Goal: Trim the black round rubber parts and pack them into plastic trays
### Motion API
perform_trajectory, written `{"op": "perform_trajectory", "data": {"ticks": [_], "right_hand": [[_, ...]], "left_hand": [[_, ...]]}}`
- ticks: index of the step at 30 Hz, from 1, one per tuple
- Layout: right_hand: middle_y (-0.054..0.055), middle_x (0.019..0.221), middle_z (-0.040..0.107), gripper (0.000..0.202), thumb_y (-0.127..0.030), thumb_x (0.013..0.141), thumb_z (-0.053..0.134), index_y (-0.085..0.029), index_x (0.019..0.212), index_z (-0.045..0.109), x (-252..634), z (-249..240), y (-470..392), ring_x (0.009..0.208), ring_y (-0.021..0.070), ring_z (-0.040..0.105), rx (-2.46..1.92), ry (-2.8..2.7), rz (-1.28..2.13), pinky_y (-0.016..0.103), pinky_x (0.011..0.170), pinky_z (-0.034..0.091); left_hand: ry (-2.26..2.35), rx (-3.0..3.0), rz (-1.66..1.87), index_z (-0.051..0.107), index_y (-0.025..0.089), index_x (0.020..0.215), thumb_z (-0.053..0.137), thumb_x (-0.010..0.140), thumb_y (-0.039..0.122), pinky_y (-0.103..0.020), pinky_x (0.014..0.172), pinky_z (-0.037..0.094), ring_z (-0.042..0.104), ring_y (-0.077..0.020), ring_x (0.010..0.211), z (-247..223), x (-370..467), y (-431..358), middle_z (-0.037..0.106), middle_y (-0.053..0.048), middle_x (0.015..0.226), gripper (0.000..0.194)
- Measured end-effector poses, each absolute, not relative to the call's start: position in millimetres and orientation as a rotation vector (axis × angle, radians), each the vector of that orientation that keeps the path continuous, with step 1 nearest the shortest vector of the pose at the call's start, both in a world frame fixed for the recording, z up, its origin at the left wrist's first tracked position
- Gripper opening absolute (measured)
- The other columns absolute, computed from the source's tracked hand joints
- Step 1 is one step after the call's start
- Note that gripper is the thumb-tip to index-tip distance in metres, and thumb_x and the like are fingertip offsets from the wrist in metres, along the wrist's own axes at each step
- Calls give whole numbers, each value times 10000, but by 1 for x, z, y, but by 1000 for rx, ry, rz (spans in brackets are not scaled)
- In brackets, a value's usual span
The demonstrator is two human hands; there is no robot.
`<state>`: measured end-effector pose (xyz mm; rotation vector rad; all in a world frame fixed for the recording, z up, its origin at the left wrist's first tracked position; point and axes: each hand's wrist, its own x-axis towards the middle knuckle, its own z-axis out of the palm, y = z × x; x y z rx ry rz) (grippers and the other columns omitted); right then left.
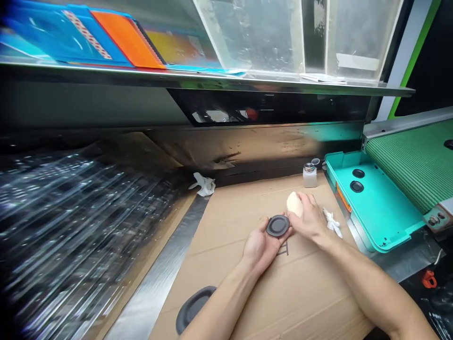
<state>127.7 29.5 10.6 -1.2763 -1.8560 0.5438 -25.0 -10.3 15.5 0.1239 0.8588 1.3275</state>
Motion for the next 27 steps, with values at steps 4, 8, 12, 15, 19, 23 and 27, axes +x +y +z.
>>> {"op": "perform_trajectory", "data": {"ticks": [4,8,12,15,19,23,27], "right_hand": [[57,1209,642,533,-243,731,752,-234,1253,642,124,23,16,1098,243,616,-1232,-2038,883,361,965,495],[72,1254,647,578,-247,725,770,-234,1289,644,121,25,10,1162,267,598,-1216,-2134,919,371,989,474],[51,1232,679,643,-287,736,784,-250,1352,606,124,27,11,1092,256,632,-1249,-2134,974,338,904,497],[25,1154,707,621,-252,746,760,-252,1347,602,124,30,10,987,224,655,-1218,-2092,984,300,816,505],[36,1182,711,441,-378,866,693,-225,1278,657,117,21,10,1022,219,666,-1113,-1981,1005,316,884,506],[38,1166,723,338,-412,954,588,-212,1194,718,111,8,15,1068,214,668,-1010,-1887,1046,319,953,495],[31,1102,743,315,-378,914,633,-195,1140,754,119,10,22,1006,215,690,-1023,-1960,1242,292,881,523]], "left_hand": [[847,104,1426,648,91,1038,321,1056,276,-366,843,604,717,-218,977,13,-39,1,726,-165,1101,376],[815,147,1441,646,98,1106,378,1041,269,-373,955,562,678,-236,1118,13,-43,2,691,-184,1227,324],[802,115,1461,649,98,1094,361,1042,272,-392,987,545,665,-244,1147,12,-42,1,679,-187,1252,340],[818,84,1472,652,97,1065,325,1047,280,-397,967,555,675,-244,1116,11,-43,2,694,-184,1209,375],[781,146,1392,671,112,1043,340,1042,291,-416,952,567,689,-250,1058,11,-37,-2,712,-161,1131,376],[760,228,1358,682,125,1063,379,1037,287,-395,971,564,689,-236,1043,11,-28,-9,716,-138,1093,345],[794,207,1330,684,112,1028,387,1040,287,-407,993,559,684,-243,1072,11,-25,-10,715,-152,1114,344]]}}
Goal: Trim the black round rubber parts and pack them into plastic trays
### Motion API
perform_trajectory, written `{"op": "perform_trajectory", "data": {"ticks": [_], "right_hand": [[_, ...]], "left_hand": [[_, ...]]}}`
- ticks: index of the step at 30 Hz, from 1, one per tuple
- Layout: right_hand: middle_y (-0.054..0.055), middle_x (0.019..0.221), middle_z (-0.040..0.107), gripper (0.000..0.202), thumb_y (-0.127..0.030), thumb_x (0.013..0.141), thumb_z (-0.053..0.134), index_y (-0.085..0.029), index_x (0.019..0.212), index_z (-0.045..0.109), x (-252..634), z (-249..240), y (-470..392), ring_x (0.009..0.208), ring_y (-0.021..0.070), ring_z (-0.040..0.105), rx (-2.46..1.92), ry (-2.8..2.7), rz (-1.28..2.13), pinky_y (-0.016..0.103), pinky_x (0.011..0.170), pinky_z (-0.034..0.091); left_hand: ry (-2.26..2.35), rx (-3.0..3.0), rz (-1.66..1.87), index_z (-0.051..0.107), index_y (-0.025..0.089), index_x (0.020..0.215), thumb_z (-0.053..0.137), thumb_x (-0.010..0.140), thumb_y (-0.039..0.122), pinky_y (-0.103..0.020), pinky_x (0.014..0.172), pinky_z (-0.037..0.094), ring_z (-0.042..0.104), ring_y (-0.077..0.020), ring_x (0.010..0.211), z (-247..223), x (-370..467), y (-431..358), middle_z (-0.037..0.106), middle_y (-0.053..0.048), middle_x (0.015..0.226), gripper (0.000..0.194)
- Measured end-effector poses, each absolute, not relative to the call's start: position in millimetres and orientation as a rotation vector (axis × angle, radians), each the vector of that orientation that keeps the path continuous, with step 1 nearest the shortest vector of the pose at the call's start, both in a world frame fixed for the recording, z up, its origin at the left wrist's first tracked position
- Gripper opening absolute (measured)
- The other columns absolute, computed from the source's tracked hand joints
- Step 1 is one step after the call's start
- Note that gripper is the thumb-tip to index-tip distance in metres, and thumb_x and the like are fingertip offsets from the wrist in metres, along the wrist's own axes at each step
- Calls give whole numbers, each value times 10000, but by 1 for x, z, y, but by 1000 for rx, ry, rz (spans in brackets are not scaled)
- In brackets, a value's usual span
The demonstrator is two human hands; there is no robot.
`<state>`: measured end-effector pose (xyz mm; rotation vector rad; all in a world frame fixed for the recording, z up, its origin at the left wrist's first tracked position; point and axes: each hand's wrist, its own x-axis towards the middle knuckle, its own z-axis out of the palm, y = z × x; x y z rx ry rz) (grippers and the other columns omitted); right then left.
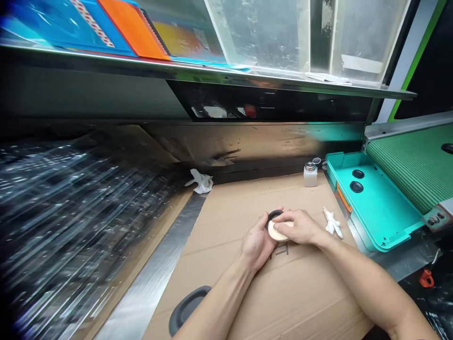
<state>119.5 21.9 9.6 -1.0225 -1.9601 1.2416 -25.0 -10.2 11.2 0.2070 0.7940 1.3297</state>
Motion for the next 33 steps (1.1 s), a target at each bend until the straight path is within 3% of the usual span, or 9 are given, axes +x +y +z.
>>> {"op": "perform_trajectory", "data": {"ticks": [2,7,17,24,33], "right_hand": [[24,1089,750,279,-351,893,660,-203,1102,771,127,16,24,1005,222,696,-1078,-2051,1247,294,886,526],[-8,1181,725,295,-296,960,576,-294,1224,708,126,28,16,1126,217,662,-1208,-2138,760,311,986,485],[37,1126,723,336,-439,1037,474,-347,1342,581,106,26,10,961,239,689,-1545,-2286,348,316,824,497],[61,1066,733,355,-475,1050,426,-337,1346,566,100,18,11,911,267,698,-1615,-2279,287,331,774,489],[33,1086,735,395,-525,1039,412,-323,1349,551,126,18,26,1000,258,694,-1574,-1872,456,312,803,496]], "left_hand": [[802,219,1332,688,97,1009,401,1037,284,-418,990,565,684,-251,1080,10,-24,-9,715,-170,1111,343],[798,228,1386,691,102,1035,382,1042,247,-427,956,591,697,-235,1045,5,-22,-7,723,-161,1098,342],[818,185,1376,667,78,1141,337,1053,238,-422,982,583,699,-240,1071,6,-22,-5,726,-178,1117,377],[814,187,1356,651,62,1180,327,1054,248,-425,991,577,701,-246,1073,3,-25,-5,718,-195,1136,395],[796,225,1312,602,108,1159,337,1049,321,-432,788,615,716,-295,1023,8,-31,-4,714,-206,1109,357]]}}
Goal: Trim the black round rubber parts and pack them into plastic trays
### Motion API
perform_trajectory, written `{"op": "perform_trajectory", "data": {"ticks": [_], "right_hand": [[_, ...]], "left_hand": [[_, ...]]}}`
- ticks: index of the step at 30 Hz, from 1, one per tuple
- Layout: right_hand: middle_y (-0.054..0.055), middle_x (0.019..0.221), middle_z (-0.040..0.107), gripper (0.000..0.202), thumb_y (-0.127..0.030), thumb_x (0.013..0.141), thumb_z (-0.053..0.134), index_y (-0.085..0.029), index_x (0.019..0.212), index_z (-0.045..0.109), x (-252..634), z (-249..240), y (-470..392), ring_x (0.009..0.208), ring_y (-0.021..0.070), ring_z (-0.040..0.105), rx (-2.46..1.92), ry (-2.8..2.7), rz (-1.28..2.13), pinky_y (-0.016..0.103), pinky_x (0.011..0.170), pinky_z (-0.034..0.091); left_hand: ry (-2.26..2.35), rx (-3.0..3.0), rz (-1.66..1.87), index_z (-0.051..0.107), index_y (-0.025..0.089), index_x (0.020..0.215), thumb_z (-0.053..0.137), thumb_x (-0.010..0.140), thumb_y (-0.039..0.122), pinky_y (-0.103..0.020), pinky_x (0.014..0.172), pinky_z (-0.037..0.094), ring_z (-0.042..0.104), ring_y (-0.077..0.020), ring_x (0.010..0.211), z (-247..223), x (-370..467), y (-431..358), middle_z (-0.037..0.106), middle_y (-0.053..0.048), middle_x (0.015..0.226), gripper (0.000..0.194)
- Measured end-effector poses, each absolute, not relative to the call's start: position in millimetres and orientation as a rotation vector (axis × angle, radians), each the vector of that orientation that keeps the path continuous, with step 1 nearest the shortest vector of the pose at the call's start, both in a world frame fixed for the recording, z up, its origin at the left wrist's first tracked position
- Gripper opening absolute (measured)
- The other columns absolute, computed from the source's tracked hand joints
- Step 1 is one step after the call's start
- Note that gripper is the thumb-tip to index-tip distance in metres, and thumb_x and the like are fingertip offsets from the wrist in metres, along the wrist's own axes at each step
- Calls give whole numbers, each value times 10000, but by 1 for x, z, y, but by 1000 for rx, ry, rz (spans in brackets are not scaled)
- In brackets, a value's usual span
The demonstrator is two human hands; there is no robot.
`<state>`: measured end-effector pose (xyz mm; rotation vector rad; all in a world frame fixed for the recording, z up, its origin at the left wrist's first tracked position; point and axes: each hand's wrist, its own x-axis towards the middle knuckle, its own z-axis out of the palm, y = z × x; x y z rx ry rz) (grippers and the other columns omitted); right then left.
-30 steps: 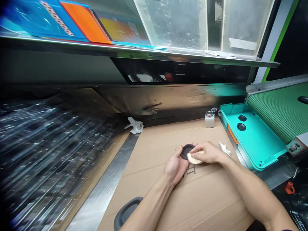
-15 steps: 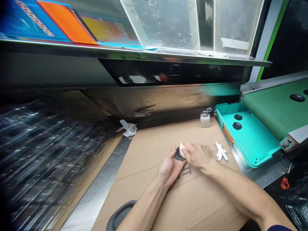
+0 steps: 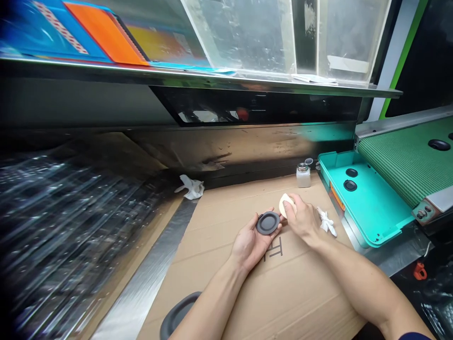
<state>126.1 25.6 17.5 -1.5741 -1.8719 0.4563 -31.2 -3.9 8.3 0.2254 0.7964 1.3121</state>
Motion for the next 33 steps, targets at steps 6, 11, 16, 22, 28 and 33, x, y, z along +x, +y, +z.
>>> {"op": "perform_trajectory", "data": {"ticks": [6,11,16,22,28,33], "right_hand": [[39,1074,737,412,-516,1036,415,-287,1345,562,126,16,20,986,247,695,-1562,-1858,478,300,808,499],[43,1093,732,457,-503,1020,462,-353,1451,490,120,20,12,951,272,702,-1455,-2243,474,338,818,499],[76,1108,721,432,-465,1036,433,-288,1426,487,110,19,8,992,281,685,-1642,-2065,549,356,838,492],[17,1058,704,220,-398,1002,516,-259,1171,536,102,15,6,926,205,665,-1412,-1967,777,270,757,461],[-33,894,674,174,-389,905,667,-229,965,634,121,19,15,795,147,622,-1192,-2147,1091,204,640,402],[-17,867,679,203,-438,917,653,-244,971,679,135,31,18,816,178,626,-1329,-2275,989,236,670,405]], "left_hand": [[639,171,1306,612,96,1190,337,1004,256,-479,836,597,678,-316,1104,11,-38,-5,685,-224,1176,369],[642,135,1293,653,87,1155,366,1000,198,-466,1001,556,670,-265,1115,8,-33,-3,691,-188,1182,345],[662,179,1317,630,76,1252,362,1029,230,-448,1033,545,653,-263,1167,5,-26,-3,681,-191,1234,381],[666,208,1318,634,103,1290,367,1018,211,-423,1054,531,672,-261,1130,10,-21,-7,711,-156,1168,396],[751,216,1261,654,132,1194,406,1014,237,-447,979,563,687,-265,1078,11,-27,-7,711,-152,1152,324],[751,191,1478,649,149,1102,391,1025,273,-359,806,593,702,-241,978,7,-40,3,707,-143,1118,296]]}}
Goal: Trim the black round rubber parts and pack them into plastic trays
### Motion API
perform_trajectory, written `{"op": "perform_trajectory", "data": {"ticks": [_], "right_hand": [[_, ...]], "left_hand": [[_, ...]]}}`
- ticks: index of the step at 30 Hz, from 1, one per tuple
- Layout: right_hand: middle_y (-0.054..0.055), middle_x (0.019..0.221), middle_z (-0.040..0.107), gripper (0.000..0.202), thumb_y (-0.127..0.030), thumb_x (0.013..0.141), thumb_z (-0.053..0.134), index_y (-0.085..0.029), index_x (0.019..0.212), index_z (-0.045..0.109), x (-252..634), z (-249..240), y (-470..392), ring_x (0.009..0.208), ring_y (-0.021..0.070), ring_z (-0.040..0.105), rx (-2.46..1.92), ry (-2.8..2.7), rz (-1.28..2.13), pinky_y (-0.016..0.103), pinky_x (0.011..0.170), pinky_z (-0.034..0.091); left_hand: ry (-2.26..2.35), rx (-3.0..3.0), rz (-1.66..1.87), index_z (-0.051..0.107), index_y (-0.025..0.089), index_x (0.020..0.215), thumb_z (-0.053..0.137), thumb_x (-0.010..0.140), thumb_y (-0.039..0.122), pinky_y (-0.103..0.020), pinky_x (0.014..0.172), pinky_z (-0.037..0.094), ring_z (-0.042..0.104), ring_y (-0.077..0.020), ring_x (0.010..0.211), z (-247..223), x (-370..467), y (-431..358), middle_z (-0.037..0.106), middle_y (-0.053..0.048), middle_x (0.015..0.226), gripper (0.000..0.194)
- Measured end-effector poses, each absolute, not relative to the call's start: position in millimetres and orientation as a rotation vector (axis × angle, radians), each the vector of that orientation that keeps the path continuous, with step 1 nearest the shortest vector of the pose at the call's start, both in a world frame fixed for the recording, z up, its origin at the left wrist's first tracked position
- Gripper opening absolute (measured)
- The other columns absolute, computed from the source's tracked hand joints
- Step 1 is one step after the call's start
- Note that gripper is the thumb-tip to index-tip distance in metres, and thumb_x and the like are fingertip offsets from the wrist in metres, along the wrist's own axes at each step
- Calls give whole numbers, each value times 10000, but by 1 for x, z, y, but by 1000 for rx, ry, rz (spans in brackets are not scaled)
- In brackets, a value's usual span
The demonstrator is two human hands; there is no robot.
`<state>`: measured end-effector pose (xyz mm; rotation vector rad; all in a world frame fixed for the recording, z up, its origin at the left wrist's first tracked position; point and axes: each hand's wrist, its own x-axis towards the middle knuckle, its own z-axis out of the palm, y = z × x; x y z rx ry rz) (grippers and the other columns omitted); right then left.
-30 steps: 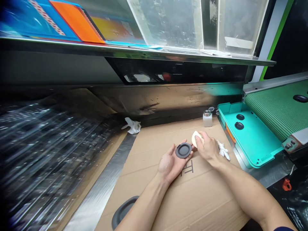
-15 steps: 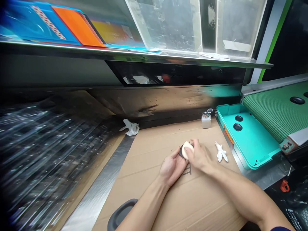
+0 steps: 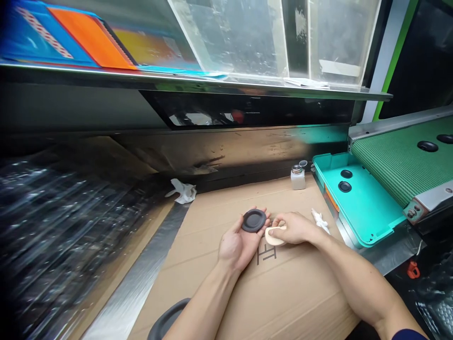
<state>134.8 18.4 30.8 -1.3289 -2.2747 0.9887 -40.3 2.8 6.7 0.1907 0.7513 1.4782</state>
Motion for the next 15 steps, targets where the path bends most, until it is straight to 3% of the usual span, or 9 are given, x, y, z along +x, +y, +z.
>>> {"op": "perform_trajectory", "data": {"ticks": [3,7,11,15], "right_hand": [[41,946,682,292,-526,948,610,-252,994,699,144,41,21,892,226,624,-1521,-2300,607,289,744,423],[102,1026,660,293,-464,1004,554,-215,930,688,158,53,25,1029,260,591,-1716,-2198,160,315,819,416],[56,980,669,270,-479,964,613,-219,960,683,156,55,20,942,215,607,-1596,-2369,348,283,771,390],[44,1017,678,281,-504,911,662,-235,983,694,145,55,9,951,215,614,-1505,-2499,390,273,733,360]], "left_hand": [[752,158,1535,635,164,1101,358,1034,324,-306,678,569,702,-240,913,7,-49,6,701,-143,1092,326],[670,123,1458,628,121,1097,269,1032,370,-312,602,547,689,-263,857,13,-52,4,680,-198,1068,442],[615,64,1411,618,96,1103,320,1000,268,-319,630,571,687,-266,889,20,-51,2,667,-204,1093,359],[589,7,1377,605,76,1106,335,1025,290,-315,656,597,693,-267,920,24,-54,1,651,-228,1129,353]]}}
